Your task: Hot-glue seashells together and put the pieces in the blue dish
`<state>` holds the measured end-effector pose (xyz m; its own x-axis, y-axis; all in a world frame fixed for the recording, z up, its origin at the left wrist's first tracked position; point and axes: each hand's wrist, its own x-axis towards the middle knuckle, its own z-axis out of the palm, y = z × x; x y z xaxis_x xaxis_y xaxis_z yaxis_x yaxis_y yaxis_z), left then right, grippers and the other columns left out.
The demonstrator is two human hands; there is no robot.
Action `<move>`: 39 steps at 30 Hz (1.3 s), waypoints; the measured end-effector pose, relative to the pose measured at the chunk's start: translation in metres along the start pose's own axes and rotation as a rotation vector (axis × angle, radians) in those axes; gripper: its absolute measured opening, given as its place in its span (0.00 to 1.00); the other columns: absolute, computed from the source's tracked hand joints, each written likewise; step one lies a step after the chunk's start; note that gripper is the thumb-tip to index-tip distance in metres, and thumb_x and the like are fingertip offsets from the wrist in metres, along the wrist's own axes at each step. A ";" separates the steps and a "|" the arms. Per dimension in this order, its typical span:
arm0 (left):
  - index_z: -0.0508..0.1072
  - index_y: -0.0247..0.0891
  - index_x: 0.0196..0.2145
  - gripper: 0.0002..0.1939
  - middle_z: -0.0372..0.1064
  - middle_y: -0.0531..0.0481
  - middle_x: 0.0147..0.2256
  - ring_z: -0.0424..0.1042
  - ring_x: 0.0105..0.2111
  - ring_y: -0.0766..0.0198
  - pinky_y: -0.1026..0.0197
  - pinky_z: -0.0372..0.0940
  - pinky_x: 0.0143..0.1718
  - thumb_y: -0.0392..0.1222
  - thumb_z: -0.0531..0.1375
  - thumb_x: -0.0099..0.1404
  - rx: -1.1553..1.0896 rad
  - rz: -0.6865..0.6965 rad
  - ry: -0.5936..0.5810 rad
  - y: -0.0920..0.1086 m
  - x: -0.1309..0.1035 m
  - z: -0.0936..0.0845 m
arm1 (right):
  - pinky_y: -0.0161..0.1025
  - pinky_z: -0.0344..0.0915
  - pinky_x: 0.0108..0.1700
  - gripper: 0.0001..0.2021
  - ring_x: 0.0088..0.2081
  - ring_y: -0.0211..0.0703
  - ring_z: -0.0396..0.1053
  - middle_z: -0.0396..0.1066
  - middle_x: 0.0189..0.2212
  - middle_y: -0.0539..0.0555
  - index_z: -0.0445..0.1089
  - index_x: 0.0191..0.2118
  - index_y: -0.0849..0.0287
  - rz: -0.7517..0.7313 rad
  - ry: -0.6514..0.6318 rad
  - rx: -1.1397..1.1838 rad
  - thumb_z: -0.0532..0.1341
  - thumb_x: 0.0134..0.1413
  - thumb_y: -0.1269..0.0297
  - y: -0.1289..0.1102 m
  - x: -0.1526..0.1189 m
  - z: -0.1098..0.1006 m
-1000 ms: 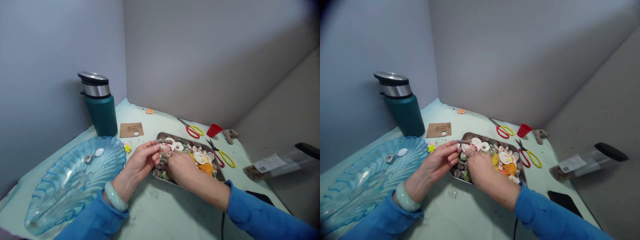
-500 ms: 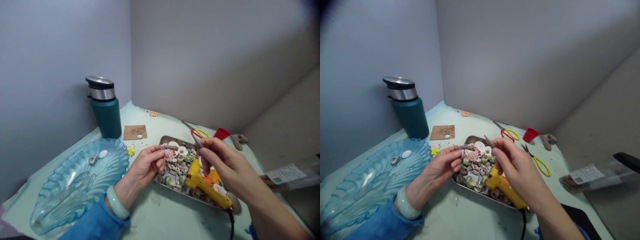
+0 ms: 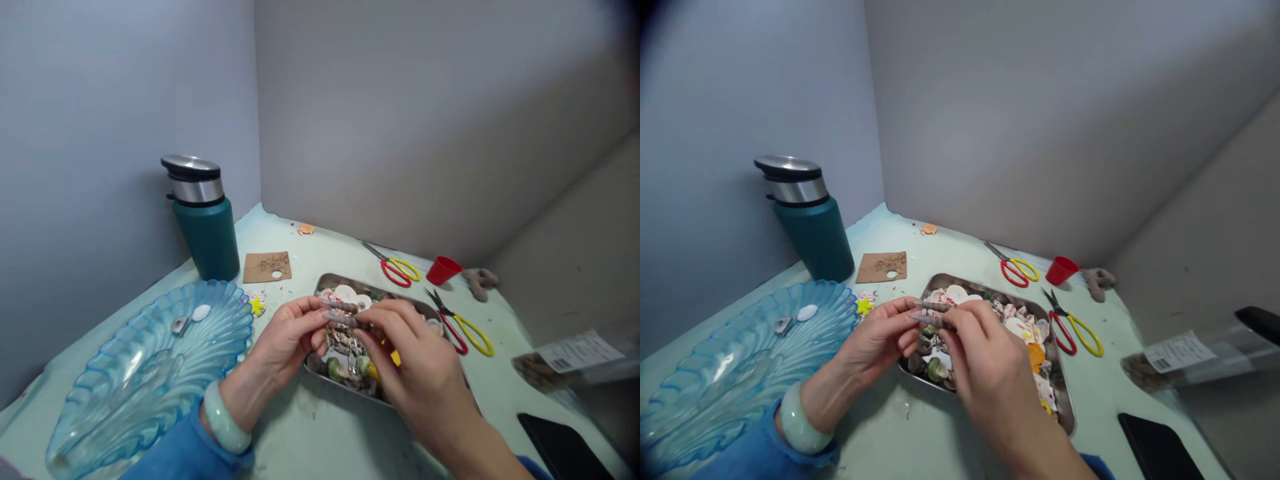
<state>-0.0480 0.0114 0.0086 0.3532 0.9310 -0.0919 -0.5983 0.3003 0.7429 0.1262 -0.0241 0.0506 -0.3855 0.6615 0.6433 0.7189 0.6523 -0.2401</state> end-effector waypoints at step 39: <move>0.73 0.34 0.32 0.08 0.62 0.58 0.14 0.58 0.13 0.74 0.70 0.57 0.17 0.40 0.66 0.56 0.110 0.002 -0.004 -0.004 -0.003 -0.001 | 0.38 0.66 0.31 0.06 0.31 0.44 0.70 0.71 0.33 0.57 0.71 0.37 0.61 -0.016 0.053 -0.181 0.57 0.61 0.69 -0.009 -0.005 0.009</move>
<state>-0.0477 0.0079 0.0050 0.3554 0.9306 -0.0878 -0.5165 0.2738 0.8113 0.1164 -0.0299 0.0427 -0.3699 0.6281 0.6846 0.8070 0.5823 -0.0982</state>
